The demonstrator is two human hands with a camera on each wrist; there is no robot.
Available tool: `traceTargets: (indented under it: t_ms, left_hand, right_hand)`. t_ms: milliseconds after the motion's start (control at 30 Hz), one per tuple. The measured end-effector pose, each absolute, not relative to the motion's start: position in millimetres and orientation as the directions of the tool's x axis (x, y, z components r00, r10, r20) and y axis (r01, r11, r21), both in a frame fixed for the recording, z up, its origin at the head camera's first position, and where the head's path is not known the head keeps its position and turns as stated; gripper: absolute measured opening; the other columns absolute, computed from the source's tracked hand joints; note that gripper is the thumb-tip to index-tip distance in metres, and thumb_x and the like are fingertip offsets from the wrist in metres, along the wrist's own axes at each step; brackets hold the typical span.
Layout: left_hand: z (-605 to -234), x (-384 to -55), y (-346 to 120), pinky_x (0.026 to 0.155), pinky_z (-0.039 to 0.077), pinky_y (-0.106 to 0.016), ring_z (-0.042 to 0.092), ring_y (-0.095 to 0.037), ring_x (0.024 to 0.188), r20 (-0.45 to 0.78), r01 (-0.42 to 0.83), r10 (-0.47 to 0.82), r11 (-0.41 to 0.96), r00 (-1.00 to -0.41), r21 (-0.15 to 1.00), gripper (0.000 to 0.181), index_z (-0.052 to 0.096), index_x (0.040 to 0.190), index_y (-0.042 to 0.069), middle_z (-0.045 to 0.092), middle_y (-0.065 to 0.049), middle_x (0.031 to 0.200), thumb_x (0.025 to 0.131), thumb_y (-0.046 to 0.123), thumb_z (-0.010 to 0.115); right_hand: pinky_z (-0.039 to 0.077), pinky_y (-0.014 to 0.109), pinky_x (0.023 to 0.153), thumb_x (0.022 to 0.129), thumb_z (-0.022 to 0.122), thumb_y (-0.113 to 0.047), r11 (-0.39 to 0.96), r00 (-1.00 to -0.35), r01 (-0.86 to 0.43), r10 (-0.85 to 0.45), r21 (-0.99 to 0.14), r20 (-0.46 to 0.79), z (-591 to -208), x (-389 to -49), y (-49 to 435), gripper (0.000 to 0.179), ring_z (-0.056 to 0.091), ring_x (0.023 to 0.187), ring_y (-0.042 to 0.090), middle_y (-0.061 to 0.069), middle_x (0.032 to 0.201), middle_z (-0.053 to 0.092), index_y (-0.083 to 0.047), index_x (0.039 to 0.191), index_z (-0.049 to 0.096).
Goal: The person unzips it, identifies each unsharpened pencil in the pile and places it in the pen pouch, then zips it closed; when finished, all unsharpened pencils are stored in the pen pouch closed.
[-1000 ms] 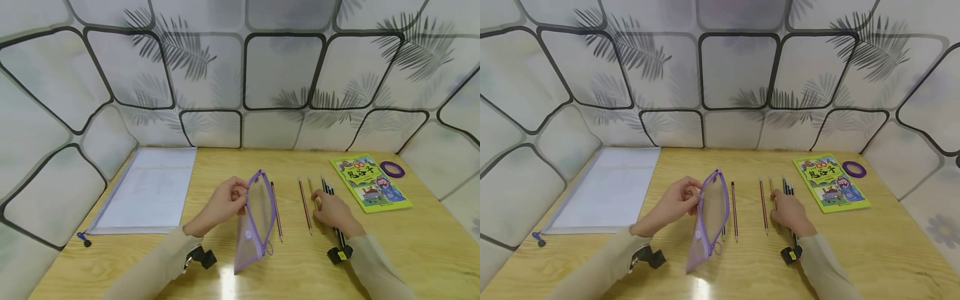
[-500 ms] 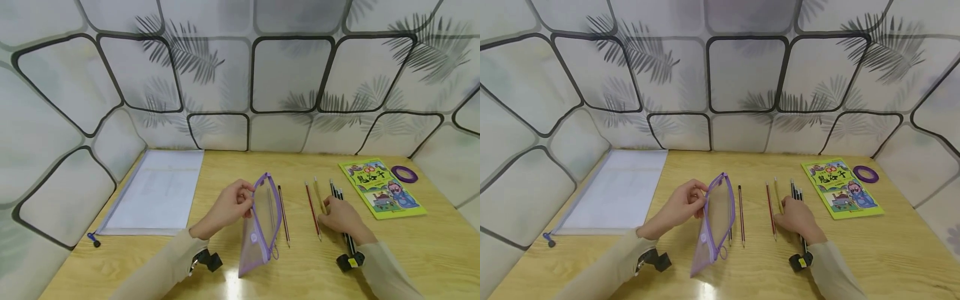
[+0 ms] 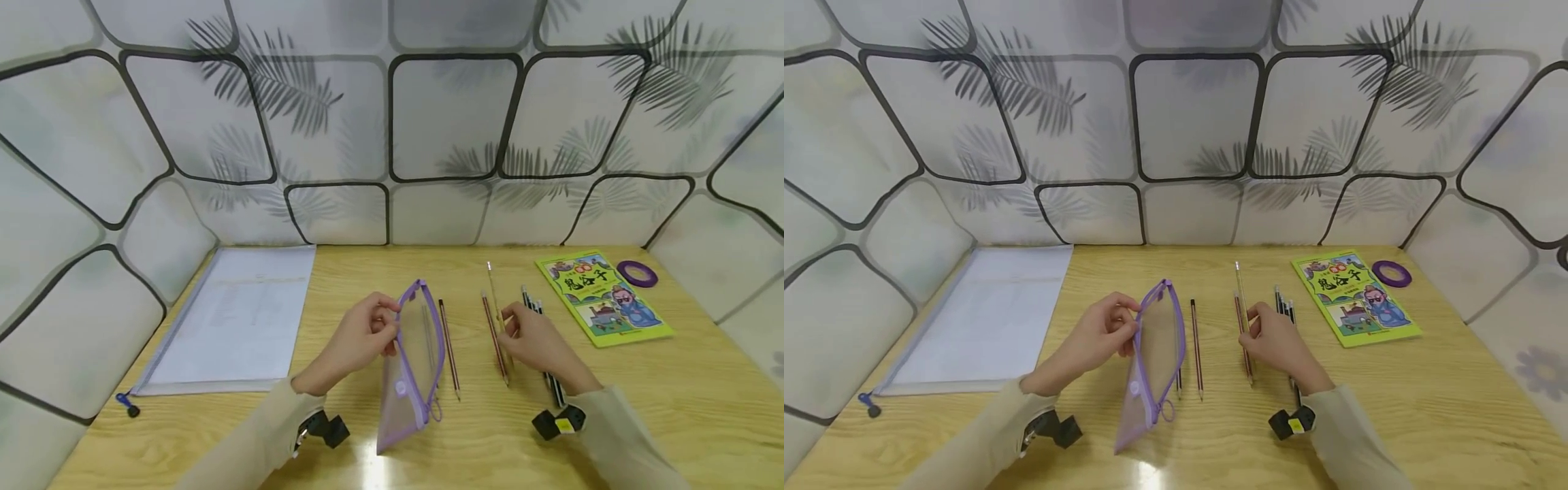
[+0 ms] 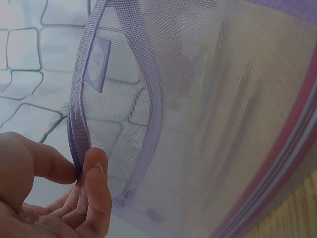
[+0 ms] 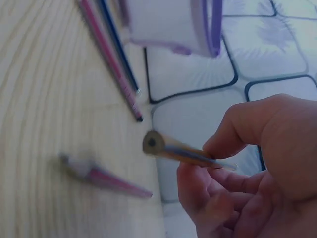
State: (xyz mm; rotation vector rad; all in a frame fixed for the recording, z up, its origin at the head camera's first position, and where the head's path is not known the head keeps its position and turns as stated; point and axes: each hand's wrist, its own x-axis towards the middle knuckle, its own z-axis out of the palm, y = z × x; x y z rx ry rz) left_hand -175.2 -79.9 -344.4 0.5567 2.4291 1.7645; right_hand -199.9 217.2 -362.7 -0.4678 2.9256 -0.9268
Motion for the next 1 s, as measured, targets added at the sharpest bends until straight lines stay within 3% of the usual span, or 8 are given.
traceTargets:
  t_ms: [367, 533, 800, 1000]
  left_hand:
    - [-342.9, -173.6, -80.3, 0.056, 0.056, -0.045, 0.062, -0.015, 0.056, 0.142, 0.244, 0.347, 0.268, -0.927, 0.932, 0.022, 0.052, 0.113, -0.005, 0.062, -0.015, 0.078, 0.091, -0.003, 0.051]
    - [-343.5, -174.9, -81.7, 0.057, 0.057, -0.044, 0.062, -0.016, 0.057, 0.145, 0.246, 0.349, 0.265, -0.926, 0.932, 0.022, 0.052, 0.114, -0.005, 0.062, -0.015, 0.079, 0.092, -0.003, 0.051]
    - [-342.9, -175.5, -82.4, 0.058, 0.056, -0.048, 0.062, -0.016, 0.057, 0.144, 0.244, 0.357, 0.252, -0.923, 0.936, 0.023, 0.051, 0.114, -0.006, 0.062, -0.016, 0.079, 0.091, -0.003, 0.05]
    - [-342.4, -175.5, -82.1, 0.058, 0.056, -0.049, 0.062, -0.017, 0.057, 0.145, 0.24, 0.356, 0.24, -0.923, 0.941, 0.023, 0.051, 0.113, -0.007, 0.061, -0.017, 0.078, 0.091, -0.004, 0.051]
  right_hand:
    - [0.048, 0.023, 0.059, 0.091, 0.063, -0.009, 0.657, -0.921, -0.335, -0.379, -0.675, 0.088, -352.2, -188.0, 206.0, 0.054, 0.057, 0.065, 0.007, 0.001, 0.083, 0.063, 0.006, 0.137, 0.037]
    - [0.049, 0.023, 0.059, 0.091, 0.061, -0.005, 0.621, -0.902, -0.374, -0.417, -0.689, 0.114, -346.2, -185.1, 199.6, 0.05, 0.056, 0.061, 0.005, 0.001, 0.081, 0.063, 0.004, 0.135, 0.04]
    - [0.04, 0.023, 0.049, 0.091, 0.056, 0.0, 0.586, -0.904, -0.365, -0.409, -0.723, 0.126, -336.4, -175.3, 188.5, 0.036, 0.044, 0.054, 0.005, 0.001, 0.075, 0.056, 0.001, 0.126, 0.05]
    - [0.037, 0.024, 0.042, 0.092, 0.056, -0.003, 0.531, -0.906, -0.299, -0.419, -0.793, 0.061, -329.7, -168.1, 181.6, 0.035, 0.044, 0.05, 0.006, 0.006, 0.079, 0.057, -0.001, 0.127, 0.051]
